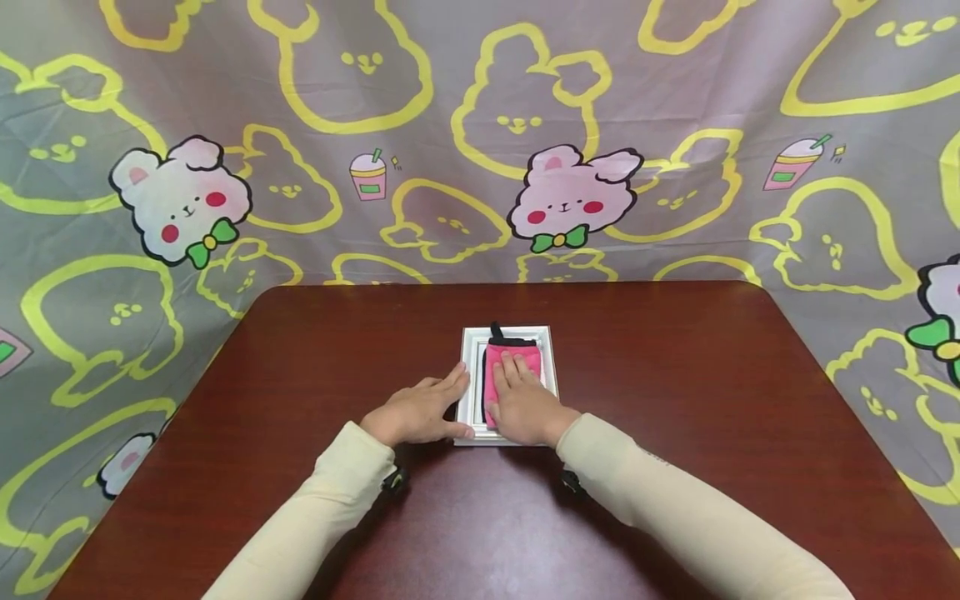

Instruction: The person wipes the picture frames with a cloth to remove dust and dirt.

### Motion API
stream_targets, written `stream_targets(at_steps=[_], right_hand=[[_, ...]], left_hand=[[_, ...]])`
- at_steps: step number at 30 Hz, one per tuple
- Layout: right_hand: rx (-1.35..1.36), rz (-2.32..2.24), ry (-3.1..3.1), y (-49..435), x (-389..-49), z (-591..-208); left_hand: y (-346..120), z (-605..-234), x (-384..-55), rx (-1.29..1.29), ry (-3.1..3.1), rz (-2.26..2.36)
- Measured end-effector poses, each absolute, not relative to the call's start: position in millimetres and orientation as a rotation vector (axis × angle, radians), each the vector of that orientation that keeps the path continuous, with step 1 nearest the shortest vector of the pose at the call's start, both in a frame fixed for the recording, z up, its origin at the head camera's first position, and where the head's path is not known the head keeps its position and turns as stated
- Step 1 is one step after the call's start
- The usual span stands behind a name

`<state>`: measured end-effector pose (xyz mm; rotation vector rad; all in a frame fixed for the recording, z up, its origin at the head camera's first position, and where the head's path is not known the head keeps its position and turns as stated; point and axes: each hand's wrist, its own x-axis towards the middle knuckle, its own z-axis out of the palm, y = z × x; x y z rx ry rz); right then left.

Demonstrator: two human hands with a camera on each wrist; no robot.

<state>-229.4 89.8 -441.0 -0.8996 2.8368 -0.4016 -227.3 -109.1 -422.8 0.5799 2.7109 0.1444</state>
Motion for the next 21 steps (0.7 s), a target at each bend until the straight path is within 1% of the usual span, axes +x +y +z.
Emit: stream_targets(at_steps=[10, 21], right_hand=[[-0.933, -0.333, 2.833, 78, -236, -439], [-0.850, -0.304, 2.833, 80, -253, -437]], left_hand=[[-110, -421, -225, 0.590, 2.715, 0.151], [-110, -421, -226, 0.591, 2.707, 0.177]])
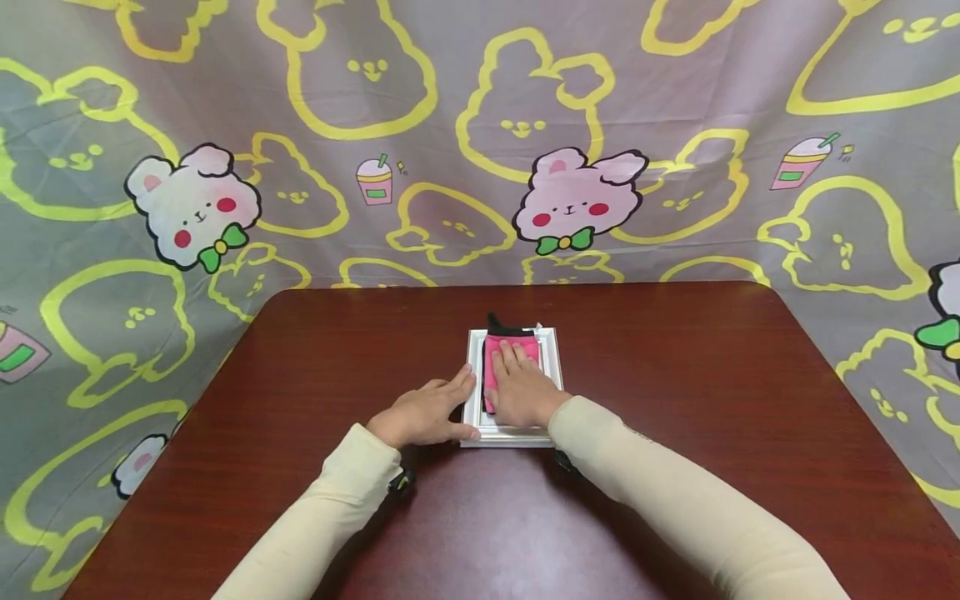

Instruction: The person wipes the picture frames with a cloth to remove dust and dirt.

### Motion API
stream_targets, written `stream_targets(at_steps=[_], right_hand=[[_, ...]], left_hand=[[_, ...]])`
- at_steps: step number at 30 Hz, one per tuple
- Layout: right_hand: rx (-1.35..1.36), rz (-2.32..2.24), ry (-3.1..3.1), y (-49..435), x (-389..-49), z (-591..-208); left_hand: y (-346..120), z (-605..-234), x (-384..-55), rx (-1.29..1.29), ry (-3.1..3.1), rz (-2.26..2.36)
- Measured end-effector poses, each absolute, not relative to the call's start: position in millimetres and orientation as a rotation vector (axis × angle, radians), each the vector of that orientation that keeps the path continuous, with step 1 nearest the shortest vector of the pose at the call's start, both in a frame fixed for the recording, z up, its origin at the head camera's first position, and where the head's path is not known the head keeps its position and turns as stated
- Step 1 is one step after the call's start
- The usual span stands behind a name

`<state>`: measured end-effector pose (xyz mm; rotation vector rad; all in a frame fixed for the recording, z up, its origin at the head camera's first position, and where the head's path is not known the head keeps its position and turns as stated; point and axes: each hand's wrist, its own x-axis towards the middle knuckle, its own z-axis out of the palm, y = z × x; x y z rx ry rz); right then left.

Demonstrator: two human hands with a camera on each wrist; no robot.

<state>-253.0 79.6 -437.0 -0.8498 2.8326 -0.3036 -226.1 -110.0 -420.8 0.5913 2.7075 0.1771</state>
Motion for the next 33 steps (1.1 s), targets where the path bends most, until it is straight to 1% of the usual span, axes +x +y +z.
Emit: stream_targets(at_steps=[8, 17, 23, 33], right_hand=[[-0.825, -0.244, 2.862, 86, -263, -436], [-0.725, -0.198, 2.871, 100, -270, -437], [-0.690, -0.183, 2.865, 103, -269, -433], [-0.757, -0.215, 2.860, 106, -260, -434]], left_hand=[[-107, -423, -224, 0.585, 2.724, 0.208], [-106, -426, -225, 0.635, 2.811, 0.099], [-108, -426, -224, 0.628, 2.804, 0.106], [-111, -423, -225, 0.603, 2.790, 0.139]])
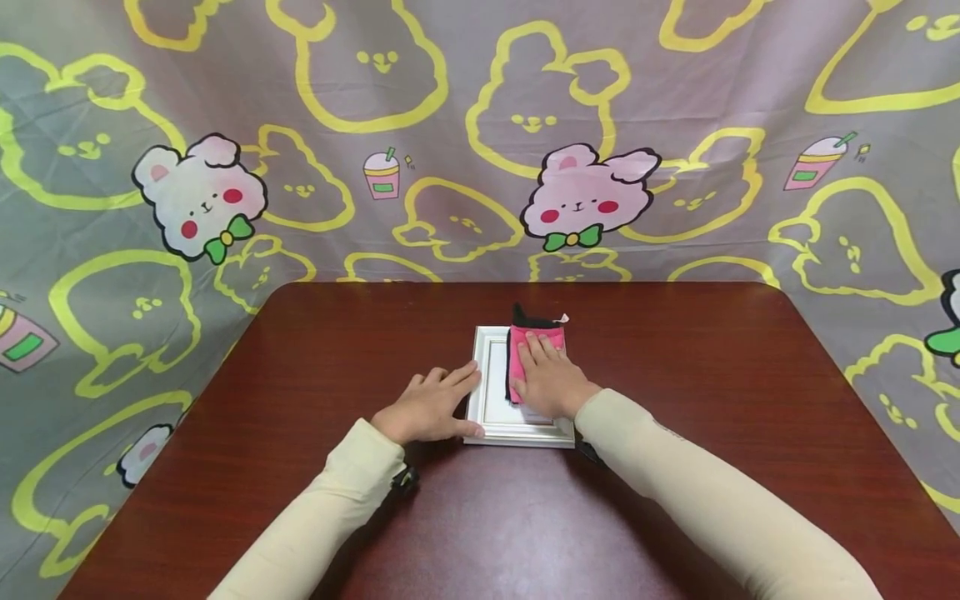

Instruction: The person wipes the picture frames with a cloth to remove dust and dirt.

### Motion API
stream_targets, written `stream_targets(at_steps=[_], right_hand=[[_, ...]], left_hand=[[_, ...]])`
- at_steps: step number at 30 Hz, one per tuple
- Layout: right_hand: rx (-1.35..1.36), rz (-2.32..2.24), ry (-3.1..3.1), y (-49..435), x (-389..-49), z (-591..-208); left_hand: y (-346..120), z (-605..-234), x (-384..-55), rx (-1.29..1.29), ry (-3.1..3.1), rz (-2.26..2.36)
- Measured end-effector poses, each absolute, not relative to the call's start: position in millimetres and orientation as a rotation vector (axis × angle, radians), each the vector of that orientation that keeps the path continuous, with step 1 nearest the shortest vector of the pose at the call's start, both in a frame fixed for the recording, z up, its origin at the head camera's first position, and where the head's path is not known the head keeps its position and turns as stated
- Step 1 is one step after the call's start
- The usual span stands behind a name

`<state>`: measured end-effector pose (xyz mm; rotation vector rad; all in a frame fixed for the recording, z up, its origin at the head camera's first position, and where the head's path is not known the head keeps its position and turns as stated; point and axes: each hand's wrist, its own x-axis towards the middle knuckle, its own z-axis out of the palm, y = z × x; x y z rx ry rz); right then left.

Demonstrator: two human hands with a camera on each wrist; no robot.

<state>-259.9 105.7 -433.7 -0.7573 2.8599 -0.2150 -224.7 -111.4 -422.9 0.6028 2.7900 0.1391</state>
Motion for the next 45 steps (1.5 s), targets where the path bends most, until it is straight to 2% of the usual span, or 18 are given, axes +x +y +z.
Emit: stream_targets(at_steps=[9, 21, 35, 45], right_hand=[[-0.886, -0.250, 2.871, 105, -237, -441], [-0.865, -0.289, 2.910, 98, -230, -446], [-0.909, -0.227, 2.890, 82, -234, -442], [-0.848, -0.256, 2.871, 82, -255, -443]], left_hand=[[-116, -425, -223, 0.587, 2.801, 0.206], [-113, -424, -224, 0.619, 2.777, 0.210], [-111, -423, -224, 0.606, 2.757, 0.227], [-110, -422, -223, 0.609, 2.740, 0.229]])
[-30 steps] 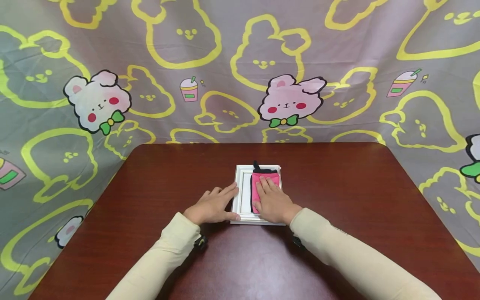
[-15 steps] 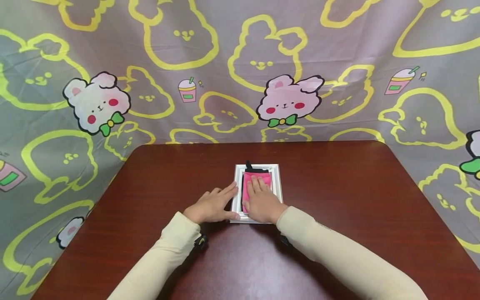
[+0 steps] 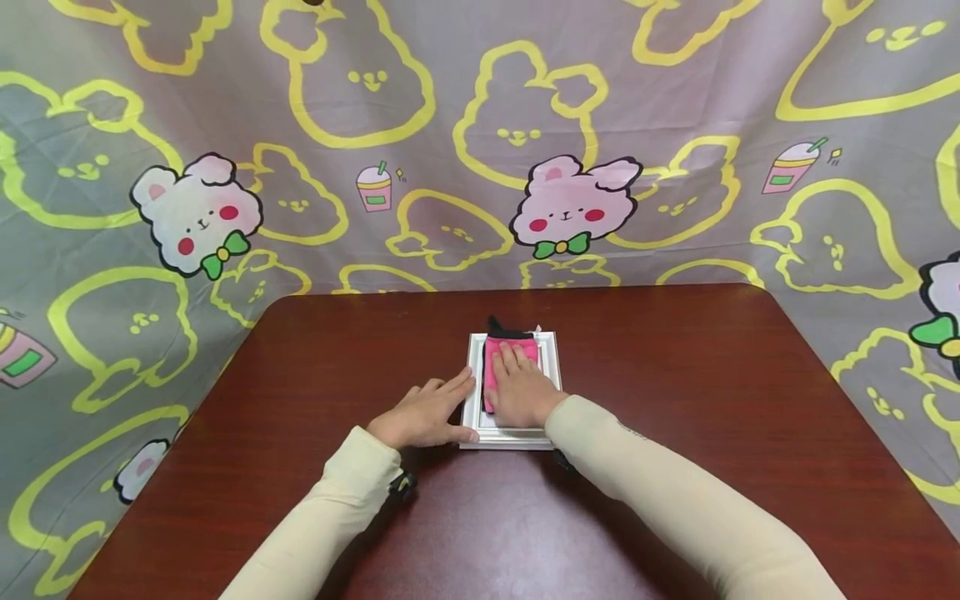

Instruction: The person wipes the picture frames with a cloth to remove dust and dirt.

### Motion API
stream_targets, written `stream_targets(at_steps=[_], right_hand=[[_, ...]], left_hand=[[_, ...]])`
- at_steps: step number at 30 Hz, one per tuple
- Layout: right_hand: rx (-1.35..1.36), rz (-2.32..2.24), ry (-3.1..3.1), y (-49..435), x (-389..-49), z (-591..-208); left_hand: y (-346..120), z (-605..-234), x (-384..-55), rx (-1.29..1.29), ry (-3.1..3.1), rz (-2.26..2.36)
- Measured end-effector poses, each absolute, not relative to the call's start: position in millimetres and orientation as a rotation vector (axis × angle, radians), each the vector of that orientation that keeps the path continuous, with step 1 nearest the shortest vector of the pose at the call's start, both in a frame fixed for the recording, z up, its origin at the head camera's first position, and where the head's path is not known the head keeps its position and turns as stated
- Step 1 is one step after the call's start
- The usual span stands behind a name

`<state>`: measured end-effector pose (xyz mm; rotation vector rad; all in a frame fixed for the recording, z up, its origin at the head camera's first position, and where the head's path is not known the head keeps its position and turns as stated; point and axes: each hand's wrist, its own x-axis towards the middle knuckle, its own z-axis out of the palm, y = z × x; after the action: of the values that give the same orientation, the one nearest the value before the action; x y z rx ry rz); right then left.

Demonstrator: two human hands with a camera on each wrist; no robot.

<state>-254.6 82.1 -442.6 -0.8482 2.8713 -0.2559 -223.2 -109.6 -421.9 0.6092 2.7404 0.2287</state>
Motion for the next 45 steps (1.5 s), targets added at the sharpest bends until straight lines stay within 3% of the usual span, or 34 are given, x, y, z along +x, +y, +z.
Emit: stream_targets(at_steps=[27, 45], right_hand=[[-0.723, -0.208, 2.925, 111, -273, -439], [-0.866, -0.287, 2.923, 111, -230, -442]], left_hand=[[-110, -422, -225, 0.567, 2.773, 0.163], [-112, -425, -226, 0.554, 2.764, 0.240]])
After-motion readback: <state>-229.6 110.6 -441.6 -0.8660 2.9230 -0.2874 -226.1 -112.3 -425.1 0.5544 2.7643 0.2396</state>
